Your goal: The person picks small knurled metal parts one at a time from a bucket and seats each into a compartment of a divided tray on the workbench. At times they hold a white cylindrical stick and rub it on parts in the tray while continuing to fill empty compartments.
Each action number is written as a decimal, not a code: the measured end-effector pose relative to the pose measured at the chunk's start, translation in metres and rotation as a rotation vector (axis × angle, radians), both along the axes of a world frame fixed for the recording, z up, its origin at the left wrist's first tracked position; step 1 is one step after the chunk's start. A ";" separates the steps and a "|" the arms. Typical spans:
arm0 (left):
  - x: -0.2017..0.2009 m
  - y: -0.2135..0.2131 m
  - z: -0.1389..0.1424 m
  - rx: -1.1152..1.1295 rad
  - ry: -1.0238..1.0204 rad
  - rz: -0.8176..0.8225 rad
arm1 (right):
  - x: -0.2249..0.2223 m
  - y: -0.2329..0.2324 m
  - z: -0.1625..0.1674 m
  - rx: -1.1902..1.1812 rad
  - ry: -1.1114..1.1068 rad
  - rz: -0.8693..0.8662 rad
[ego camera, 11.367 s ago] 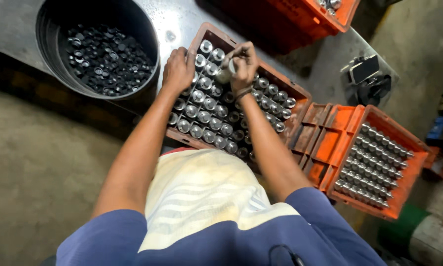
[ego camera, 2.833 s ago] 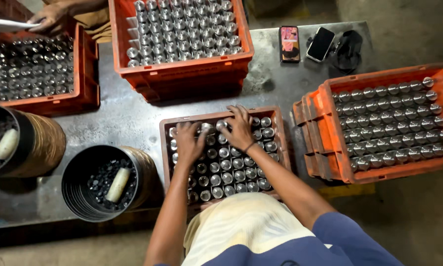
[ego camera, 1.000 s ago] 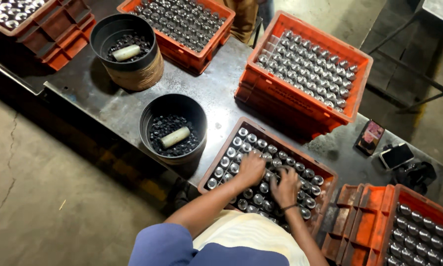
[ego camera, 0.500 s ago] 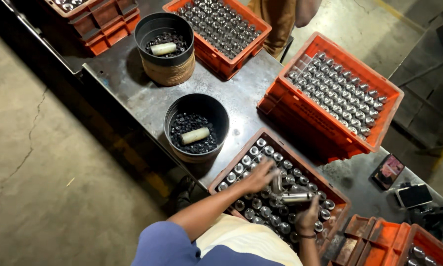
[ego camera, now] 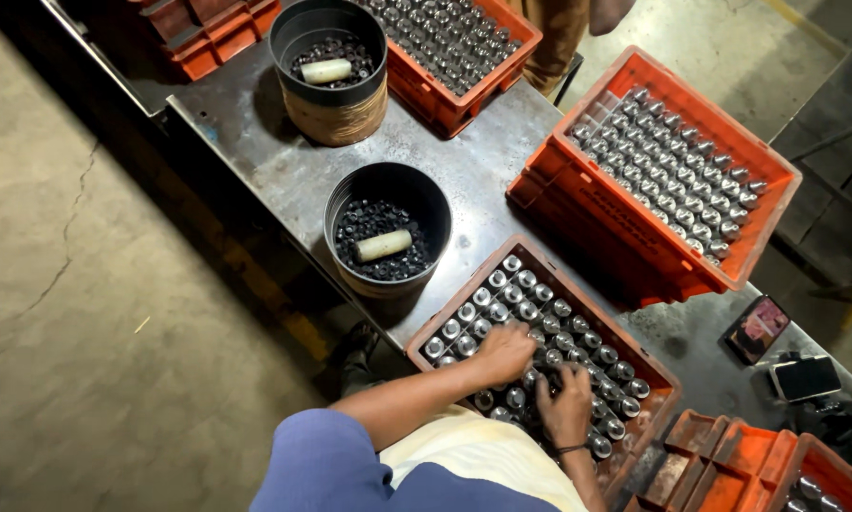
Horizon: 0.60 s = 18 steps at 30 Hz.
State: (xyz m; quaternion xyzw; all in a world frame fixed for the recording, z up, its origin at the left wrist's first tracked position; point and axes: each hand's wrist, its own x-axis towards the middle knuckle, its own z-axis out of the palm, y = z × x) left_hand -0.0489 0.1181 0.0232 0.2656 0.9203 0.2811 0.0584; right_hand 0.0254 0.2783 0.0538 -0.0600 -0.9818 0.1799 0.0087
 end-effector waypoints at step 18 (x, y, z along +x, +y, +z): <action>-0.001 -0.022 -0.003 0.669 -0.884 0.215 | 0.027 0.043 -0.048 -1.187 -0.167 -0.247</action>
